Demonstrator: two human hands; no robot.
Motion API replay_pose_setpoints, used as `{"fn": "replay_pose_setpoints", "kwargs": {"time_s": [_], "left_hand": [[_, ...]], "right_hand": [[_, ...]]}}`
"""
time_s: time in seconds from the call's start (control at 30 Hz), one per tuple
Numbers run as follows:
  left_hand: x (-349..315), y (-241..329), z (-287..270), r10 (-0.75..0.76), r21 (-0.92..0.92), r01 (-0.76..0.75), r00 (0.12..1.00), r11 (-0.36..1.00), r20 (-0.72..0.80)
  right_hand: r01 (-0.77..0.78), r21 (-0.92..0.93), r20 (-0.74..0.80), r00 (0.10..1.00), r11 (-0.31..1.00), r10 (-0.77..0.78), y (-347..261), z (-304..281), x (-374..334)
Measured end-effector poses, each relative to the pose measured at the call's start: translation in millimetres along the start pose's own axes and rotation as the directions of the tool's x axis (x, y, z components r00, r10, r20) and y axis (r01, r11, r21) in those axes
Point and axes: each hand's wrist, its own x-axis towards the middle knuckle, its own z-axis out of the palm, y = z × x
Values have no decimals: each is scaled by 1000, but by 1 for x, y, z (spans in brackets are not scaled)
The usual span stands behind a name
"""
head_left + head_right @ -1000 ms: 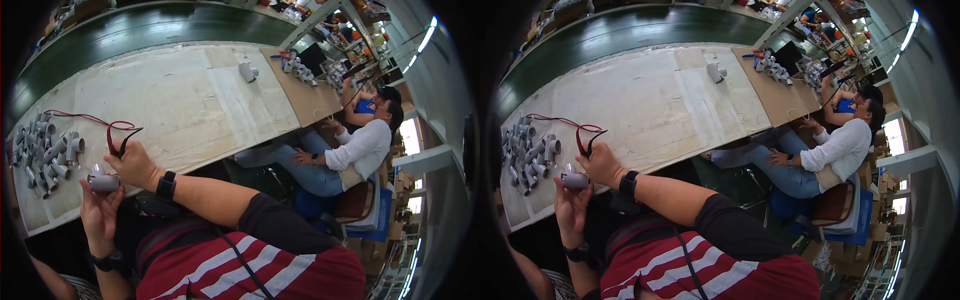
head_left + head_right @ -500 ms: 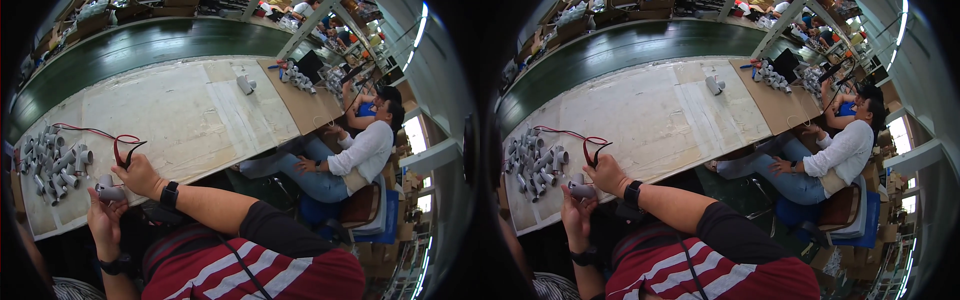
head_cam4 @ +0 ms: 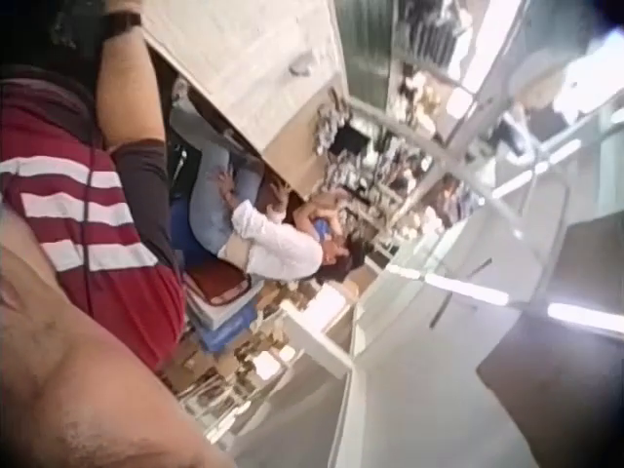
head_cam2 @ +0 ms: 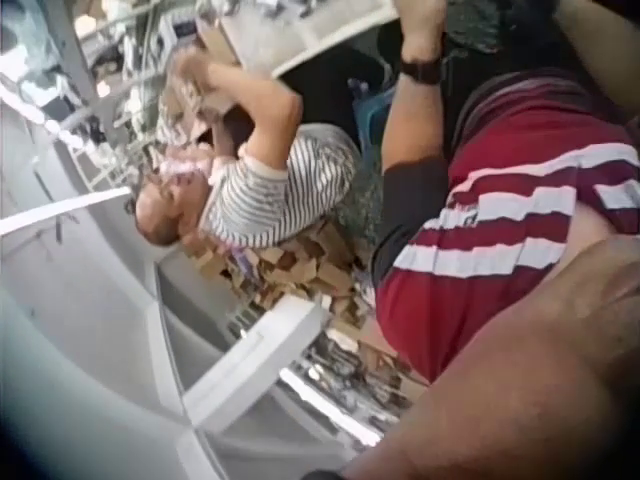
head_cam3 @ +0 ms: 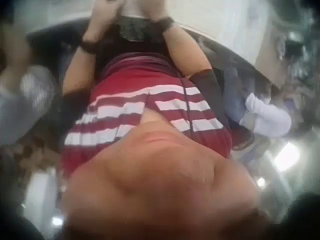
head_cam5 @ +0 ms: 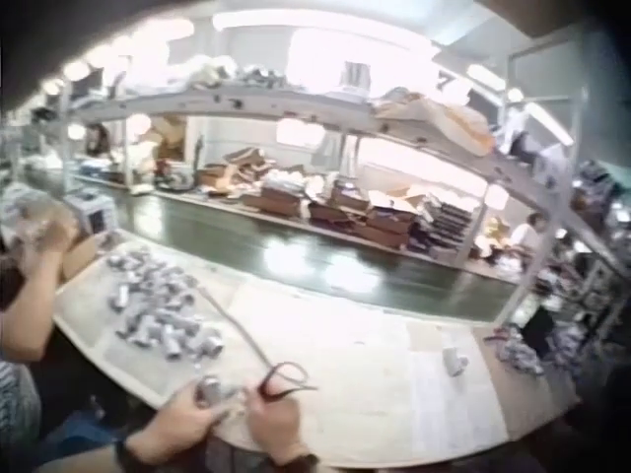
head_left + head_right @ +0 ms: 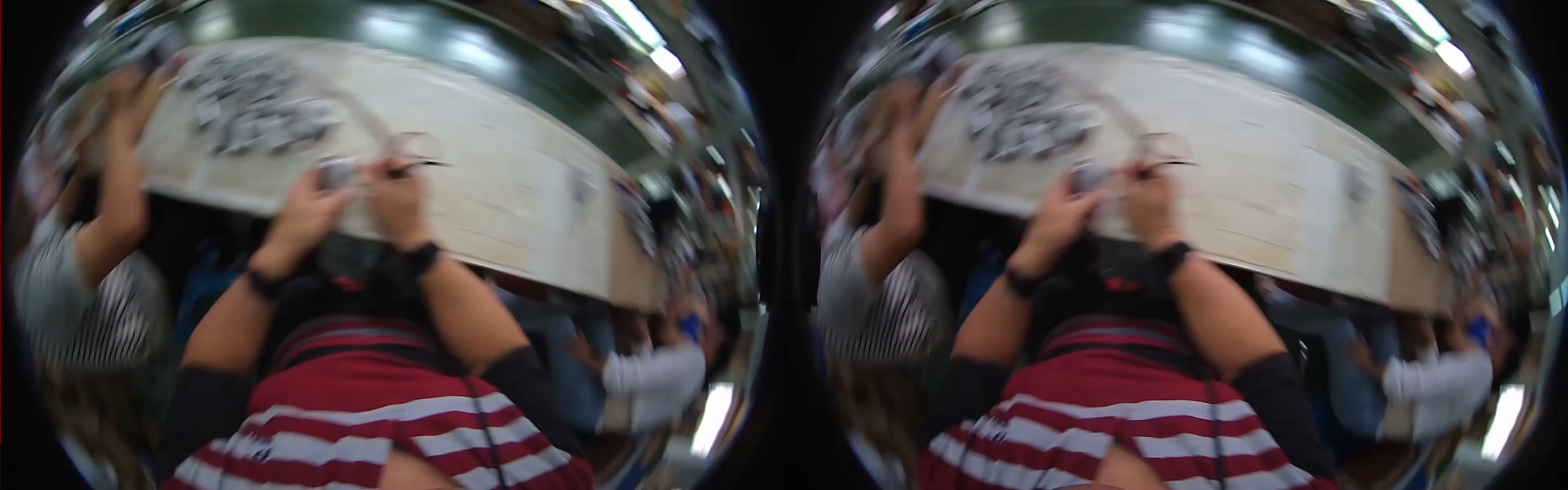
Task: The person picks up a plastic component, touches its wires with a multimeter probe, and sets it down, repeating this process for several more components while occasionally moving others across the table.
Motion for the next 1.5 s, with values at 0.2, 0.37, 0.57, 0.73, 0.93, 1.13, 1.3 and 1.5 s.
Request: {"fn": "replay_pose_setpoints", "kwargs": {"time_s": [0.2,0.37,0.57,0.73,0.93,1.13,1.3,1.5], "left_hand": [[-15,-3,-39,81,-82,-121,920,989,-383],[-20,-9,-110,16,-20,-34,812,999,-584],[25,-50,-199,172,287,-7,815,958,-553],[27,-19,-154,783,966,117,566,232,-257],[-10,137,191,364,483,-825,563,292,742],[93,97,406,-158,378,-922,386,-81,909],[165,10,454,286,534,-840,490,-98,824],[162,32,454,45,498,-850,512,172,858]], "right_hand": [[-553,784,323,751,281,576,-26,-48,9],[-492,868,357,717,71,598,-17,-71,-1],[-608,779,435,700,153,567,1,-84,12],[-729,626,569,670,278,476,38,-110,21],[-763,623,662,632,174,403,56,-136,-2],[-538,793,452,834,285,316,54,-108,-19],[-427,836,350,899,346,264,51,-98,-43],[-356,841,261,927,409,270,60,-95,-57]]}}
